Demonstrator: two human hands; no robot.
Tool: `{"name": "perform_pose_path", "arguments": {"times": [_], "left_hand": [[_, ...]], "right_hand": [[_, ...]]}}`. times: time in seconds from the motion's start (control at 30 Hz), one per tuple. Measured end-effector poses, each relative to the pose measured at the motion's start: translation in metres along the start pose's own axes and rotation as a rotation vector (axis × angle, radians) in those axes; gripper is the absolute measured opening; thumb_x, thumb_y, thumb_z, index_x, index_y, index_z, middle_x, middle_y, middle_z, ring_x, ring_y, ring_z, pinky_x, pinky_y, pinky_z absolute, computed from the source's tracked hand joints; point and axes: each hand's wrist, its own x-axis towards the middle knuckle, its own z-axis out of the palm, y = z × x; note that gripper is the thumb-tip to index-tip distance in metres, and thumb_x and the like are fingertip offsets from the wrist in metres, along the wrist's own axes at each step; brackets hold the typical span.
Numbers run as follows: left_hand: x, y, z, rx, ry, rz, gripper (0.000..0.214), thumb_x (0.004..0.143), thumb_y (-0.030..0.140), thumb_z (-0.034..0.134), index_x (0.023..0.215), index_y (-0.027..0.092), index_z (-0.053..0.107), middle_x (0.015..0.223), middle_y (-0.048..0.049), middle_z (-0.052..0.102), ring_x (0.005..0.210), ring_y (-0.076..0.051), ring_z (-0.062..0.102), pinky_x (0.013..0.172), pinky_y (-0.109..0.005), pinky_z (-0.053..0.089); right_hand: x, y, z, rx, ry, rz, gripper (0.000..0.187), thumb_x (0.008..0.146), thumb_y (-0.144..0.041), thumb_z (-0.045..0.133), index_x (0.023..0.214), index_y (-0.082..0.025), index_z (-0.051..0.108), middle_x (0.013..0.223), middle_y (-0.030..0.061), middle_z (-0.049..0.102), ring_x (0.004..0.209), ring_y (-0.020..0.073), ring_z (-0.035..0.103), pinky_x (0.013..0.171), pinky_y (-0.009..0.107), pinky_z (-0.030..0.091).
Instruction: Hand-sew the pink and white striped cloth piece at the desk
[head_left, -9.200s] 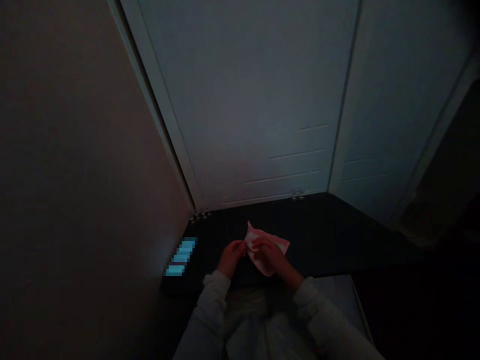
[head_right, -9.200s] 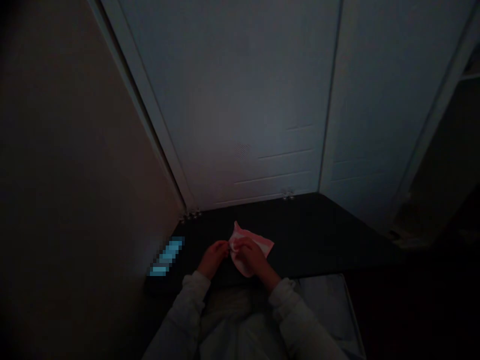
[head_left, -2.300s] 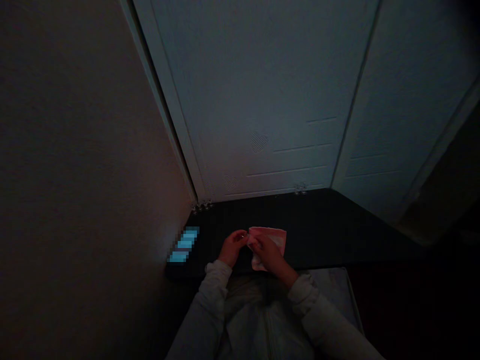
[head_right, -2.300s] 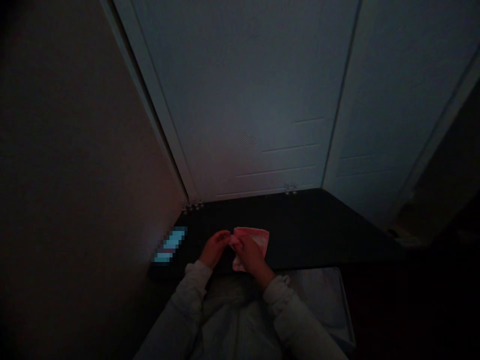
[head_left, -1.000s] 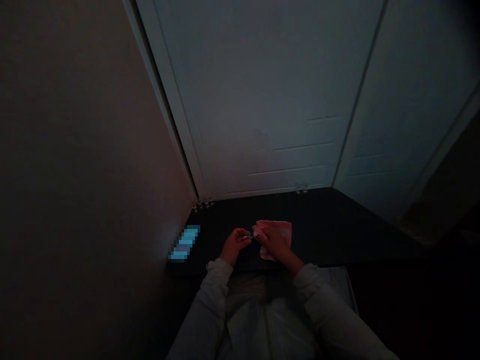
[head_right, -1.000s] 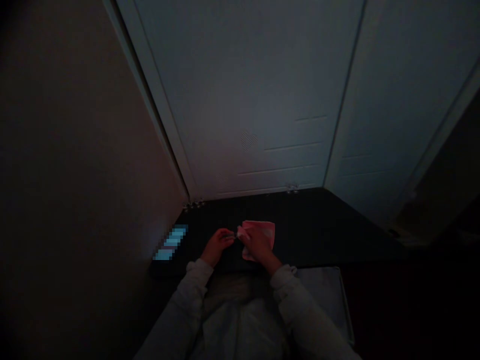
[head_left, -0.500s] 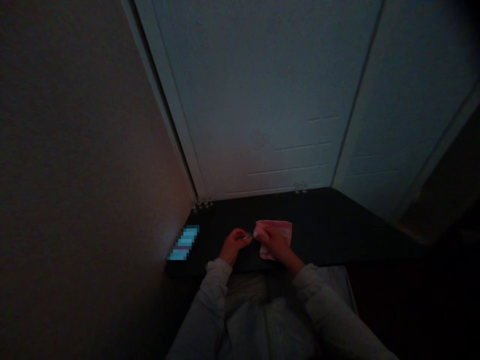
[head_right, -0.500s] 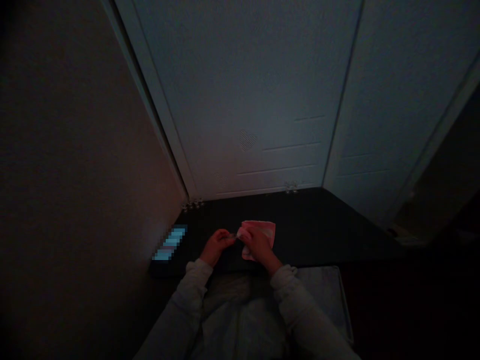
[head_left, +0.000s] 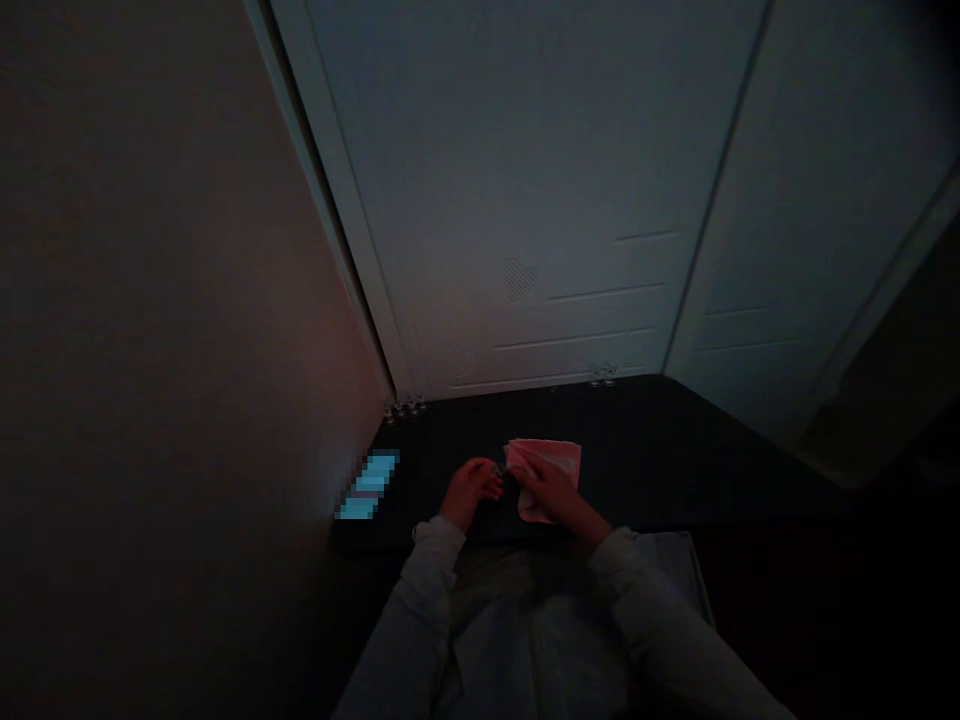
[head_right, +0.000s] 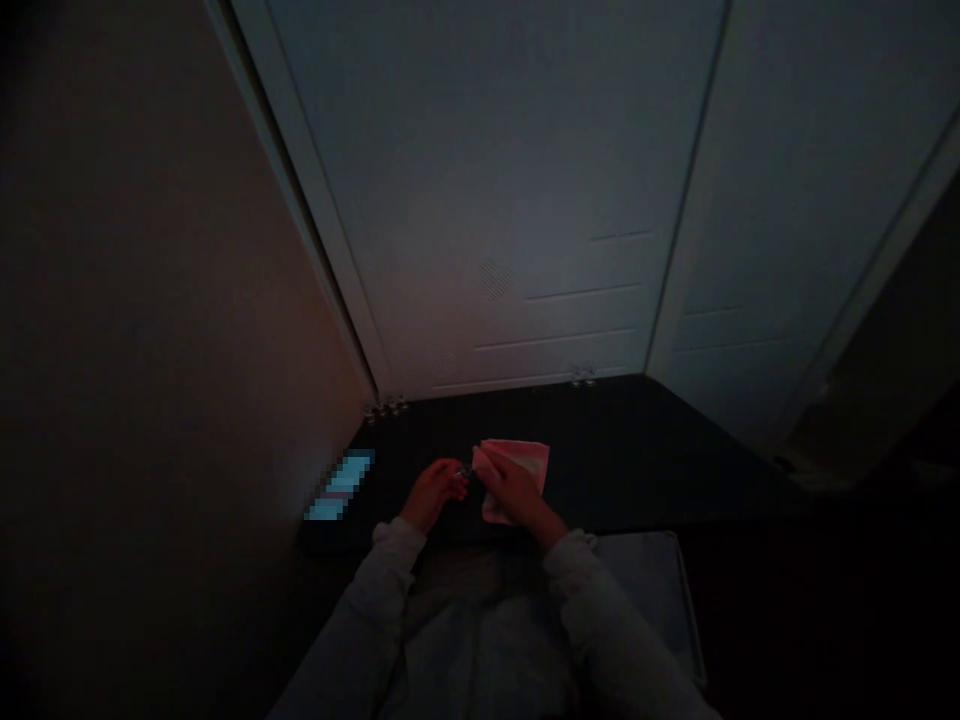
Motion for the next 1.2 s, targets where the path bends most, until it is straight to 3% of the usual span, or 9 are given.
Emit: {"name": "perform_pose_path", "arguments": {"times": [0.13, 0.3, 0.57, 0.8, 0.97, 1.2], "left_hand": [[-0.001, 0.0, 0.0, -0.009, -0.03, 0.015, 0.035, 0.066, 0.041, 0.053, 0.085, 0.013, 0.05, 0.069, -0.0049, 0.058, 0.054, -0.011, 0.055, 0.05, -0.024, 0.041], [-0.003, 0.001, 0.001, 0.015, -0.036, 0.023, 0.034, 0.064, 0.039, 0.055, 0.085, 0.013, 0.051, 0.07, -0.005, 0.058, 0.056, -0.011, 0.054, 0.052, -0.024, 0.041], [-0.002, -0.002, 0.001, 0.054, -0.081, 0.058, 0.031, 0.064, 0.036, 0.057, 0.085, 0.013, 0.053, 0.071, -0.004, 0.058, 0.059, -0.011, 0.053, 0.054, -0.025, 0.041], [-0.003, 0.001, 0.002, 0.083, -0.137, 0.051, 0.03, 0.065, 0.034, 0.057, 0.085, 0.012, 0.055, 0.069, -0.004, 0.059, 0.056, -0.011, 0.053, 0.054, -0.025, 0.042], [-0.004, 0.002, 0.002, 0.095, -0.16, 0.004, 0.031, 0.063, 0.034, 0.059, 0.085, 0.012, 0.055, 0.068, -0.004, 0.06, 0.051, -0.01, 0.052, 0.052, -0.025, 0.042], [-0.004, 0.002, 0.003, 0.031, -0.12, 0.002, 0.031, 0.062, 0.035, 0.059, 0.083, 0.012, 0.056, 0.07, -0.0045, 0.059, 0.055, -0.01, 0.053, 0.054, -0.025, 0.042]], "right_hand": [[0.0, -0.002, 0.0, 0.122, 0.024, -0.001, 0.038, 0.078, -0.042, 0.035, 0.104, -0.021, 0.052, 0.109, 0.0027, 0.053, 0.101, 0.0167, 0.047, 0.088, 0.031, 0.034], [0.002, -0.002, 0.001, 0.142, 0.04, 0.009, 0.035, 0.076, -0.042, 0.039, 0.097, -0.018, 0.054, 0.097, 0.0038, 0.058, 0.089, 0.0169, 0.052, 0.079, 0.03, 0.039], [0.0, -0.007, 0.001, -0.046, 0.018, 0.001, 0.036, 0.077, -0.042, 0.033, 0.087, -0.016, 0.055, 0.078, 0.0027, 0.058, 0.068, 0.014, 0.052, 0.062, 0.025, 0.039], [-0.001, -0.006, 0.003, -0.202, 0.032, 0.001, 0.036, 0.08, -0.037, 0.026, 0.09, -0.017, 0.054, 0.081, 0.0039, 0.059, 0.075, 0.0149, 0.052, 0.068, 0.026, 0.037], [0.001, -0.012, 0.001, -0.105, -0.021, -0.088, 0.037, 0.081, -0.031, 0.024, 0.085, -0.017, 0.059, 0.082, 0.0036, 0.06, 0.079, 0.0154, 0.052, 0.073, 0.028, 0.037], [0.0, -0.007, -0.002, 0.07, -0.027, -0.048, 0.034, 0.08, -0.038, 0.031, 0.083, -0.018, 0.058, 0.086, 0.0056, 0.059, 0.083, 0.0172, 0.052, 0.077, 0.031, 0.038]]}}
